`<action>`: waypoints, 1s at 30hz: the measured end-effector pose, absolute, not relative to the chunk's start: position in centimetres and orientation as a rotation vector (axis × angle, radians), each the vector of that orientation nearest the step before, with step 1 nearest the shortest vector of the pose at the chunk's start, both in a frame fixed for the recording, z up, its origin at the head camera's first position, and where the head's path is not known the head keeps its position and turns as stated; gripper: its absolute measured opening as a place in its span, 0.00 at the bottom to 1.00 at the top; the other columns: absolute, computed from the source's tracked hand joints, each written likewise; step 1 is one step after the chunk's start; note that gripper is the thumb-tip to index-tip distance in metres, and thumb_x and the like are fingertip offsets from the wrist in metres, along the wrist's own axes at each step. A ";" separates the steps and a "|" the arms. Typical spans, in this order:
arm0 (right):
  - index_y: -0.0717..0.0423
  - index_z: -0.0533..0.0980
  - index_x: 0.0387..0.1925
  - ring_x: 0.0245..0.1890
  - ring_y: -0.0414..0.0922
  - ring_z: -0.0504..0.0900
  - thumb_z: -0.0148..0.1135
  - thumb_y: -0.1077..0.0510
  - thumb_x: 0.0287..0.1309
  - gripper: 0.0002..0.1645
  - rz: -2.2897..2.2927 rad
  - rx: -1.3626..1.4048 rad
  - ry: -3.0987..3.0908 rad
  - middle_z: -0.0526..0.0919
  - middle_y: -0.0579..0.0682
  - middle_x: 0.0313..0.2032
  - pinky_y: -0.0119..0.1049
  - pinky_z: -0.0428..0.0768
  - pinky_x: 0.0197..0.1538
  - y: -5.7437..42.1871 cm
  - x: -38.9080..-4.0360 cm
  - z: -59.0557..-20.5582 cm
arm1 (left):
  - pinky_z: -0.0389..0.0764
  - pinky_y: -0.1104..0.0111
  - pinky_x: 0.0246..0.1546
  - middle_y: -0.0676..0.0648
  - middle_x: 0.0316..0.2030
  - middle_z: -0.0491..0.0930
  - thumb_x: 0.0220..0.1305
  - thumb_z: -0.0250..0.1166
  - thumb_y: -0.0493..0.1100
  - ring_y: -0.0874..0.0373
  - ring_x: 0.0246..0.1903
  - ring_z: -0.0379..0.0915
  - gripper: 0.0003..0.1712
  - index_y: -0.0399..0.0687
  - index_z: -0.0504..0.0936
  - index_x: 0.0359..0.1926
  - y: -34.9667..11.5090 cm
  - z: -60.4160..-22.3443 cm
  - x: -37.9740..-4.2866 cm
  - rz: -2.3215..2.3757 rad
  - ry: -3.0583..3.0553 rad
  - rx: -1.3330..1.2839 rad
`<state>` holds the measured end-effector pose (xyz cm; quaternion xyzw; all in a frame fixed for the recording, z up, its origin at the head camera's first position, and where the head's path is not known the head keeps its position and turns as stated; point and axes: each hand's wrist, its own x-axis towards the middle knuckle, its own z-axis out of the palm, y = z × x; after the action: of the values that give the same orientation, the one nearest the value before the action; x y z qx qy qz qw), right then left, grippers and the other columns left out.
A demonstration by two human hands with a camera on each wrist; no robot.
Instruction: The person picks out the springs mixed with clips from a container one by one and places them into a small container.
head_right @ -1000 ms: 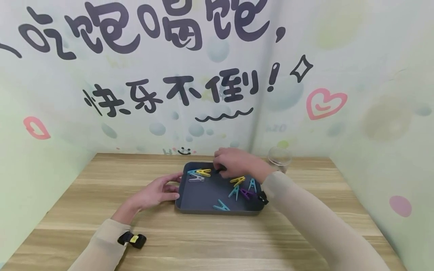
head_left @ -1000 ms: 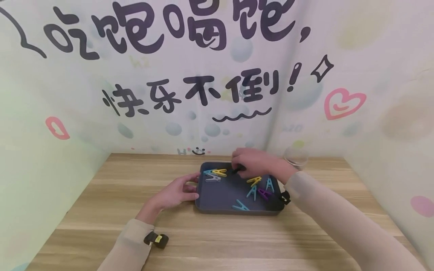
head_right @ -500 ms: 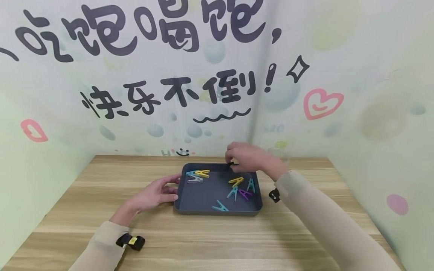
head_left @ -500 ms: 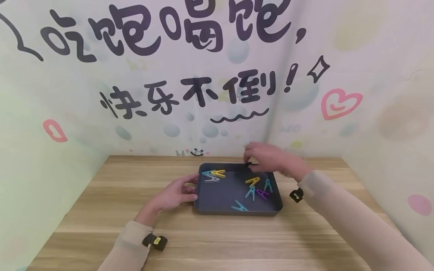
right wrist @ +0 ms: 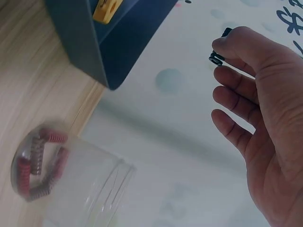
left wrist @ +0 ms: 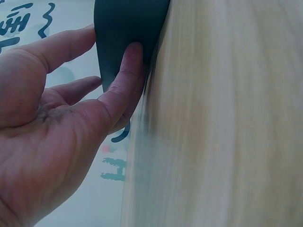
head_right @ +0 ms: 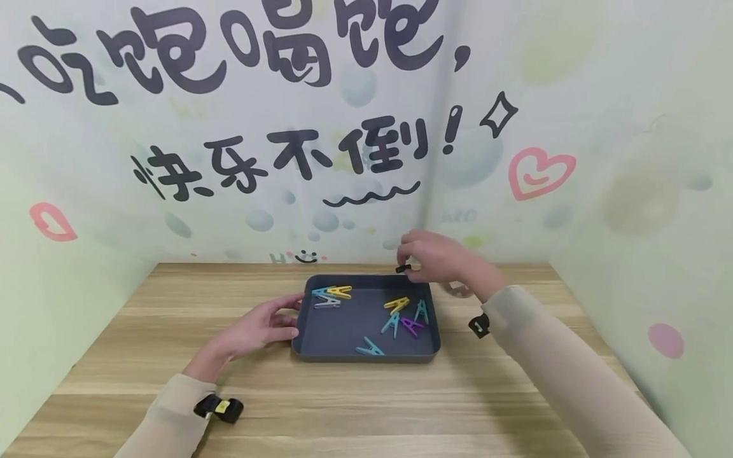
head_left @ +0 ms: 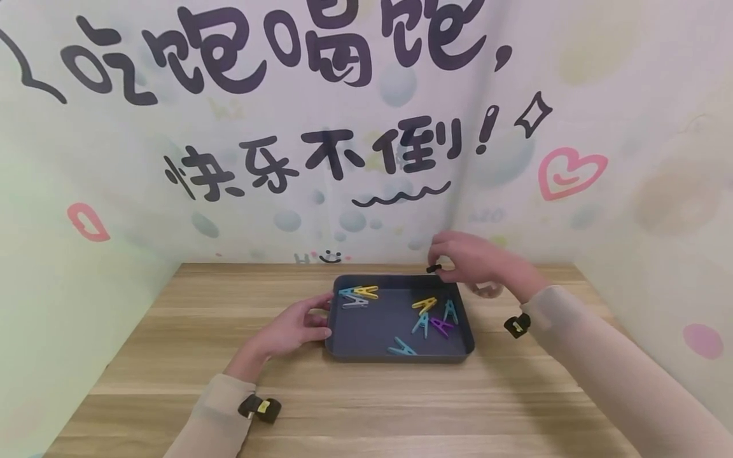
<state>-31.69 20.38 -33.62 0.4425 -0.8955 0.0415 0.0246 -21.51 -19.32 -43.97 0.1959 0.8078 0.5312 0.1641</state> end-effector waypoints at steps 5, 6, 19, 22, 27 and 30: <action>0.48 0.86 0.40 0.44 0.48 0.78 0.76 0.57 0.60 0.07 0.133 1.314 -2.806 0.80 0.45 0.40 0.45 0.81 0.52 21.6 -31.9 -33.4 | 0.83 0.55 0.61 0.27 0.71 0.67 0.73 0.66 0.30 0.33 0.65 0.74 0.43 0.29 0.54 0.81 -19.4 -44.0 -21.6 1.525 2.300 0.581; 0.48 0.86 0.40 0.44 0.47 0.78 0.76 0.57 0.60 0.07 0.130 1.299 -2.815 0.80 0.45 0.41 0.45 0.81 0.52 21.8 -31.9 -33.3 | 0.83 0.55 0.61 0.27 0.71 0.67 0.73 0.66 0.29 0.33 0.65 0.74 0.43 0.29 0.54 0.81 -19.5 -44.0 -21.6 1.527 2.301 0.582; 0.49 0.87 0.40 0.43 0.46 0.79 0.78 0.58 0.57 0.08 0.178 1.164 -2.868 0.82 0.45 0.40 0.45 0.83 0.50 25.9 -32.0 -33.2 | 0.83 0.55 0.60 0.26 0.70 0.67 0.72 0.66 0.30 0.33 0.64 0.75 0.44 0.29 0.54 0.81 -19.5 -44.1 -21.6 1.532 2.295 0.577; 0.50 0.87 0.40 0.42 0.45 0.79 0.79 0.58 0.57 0.09 0.161 1.158 -2.866 0.83 0.46 0.40 0.46 0.83 0.50 27.0 -32.1 -33.1 | 0.82 0.55 0.61 0.27 0.70 0.67 0.73 0.66 0.30 0.32 0.65 0.74 0.44 0.28 0.54 0.81 -19.5 -44.1 -21.6 1.543 2.279 0.570; 0.51 0.87 0.39 0.43 0.47 0.80 0.79 0.59 0.57 0.08 0.138 1.130 -2.877 0.83 0.46 0.39 0.48 0.84 0.51 29.0 -32.4 -33.4 | 0.82 0.55 0.62 0.27 0.71 0.67 0.73 0.66 0.30 0.32 0.66 0.73 0.44 0.28 0.53 0.81 -19.4 -44.1 -21.6 1.565 2.251 0.560; 0.52 0.87 0.39 0.44 0.51 0.82 0.79 0.60 0.56 0.09 0.144 1.097 -2.895 0.83 0.47 0.39 0.50 0.84 0.52 30.2 -32.6 -33.6 | 0.82 0.55 0.62 0.27 0.70 0.67 0.72 0.67 0.30 0.31 0.66 0.73 0.44 0.28 0.54 0.81 -19.4 -44.1 -21.6 1.566 2.252 0.565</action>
<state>-32.63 30.19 -33.63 0.3539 -0.9339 0.0464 0.0212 -21.59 -19.44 -44.13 0.1989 0.7925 0.5511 0.1695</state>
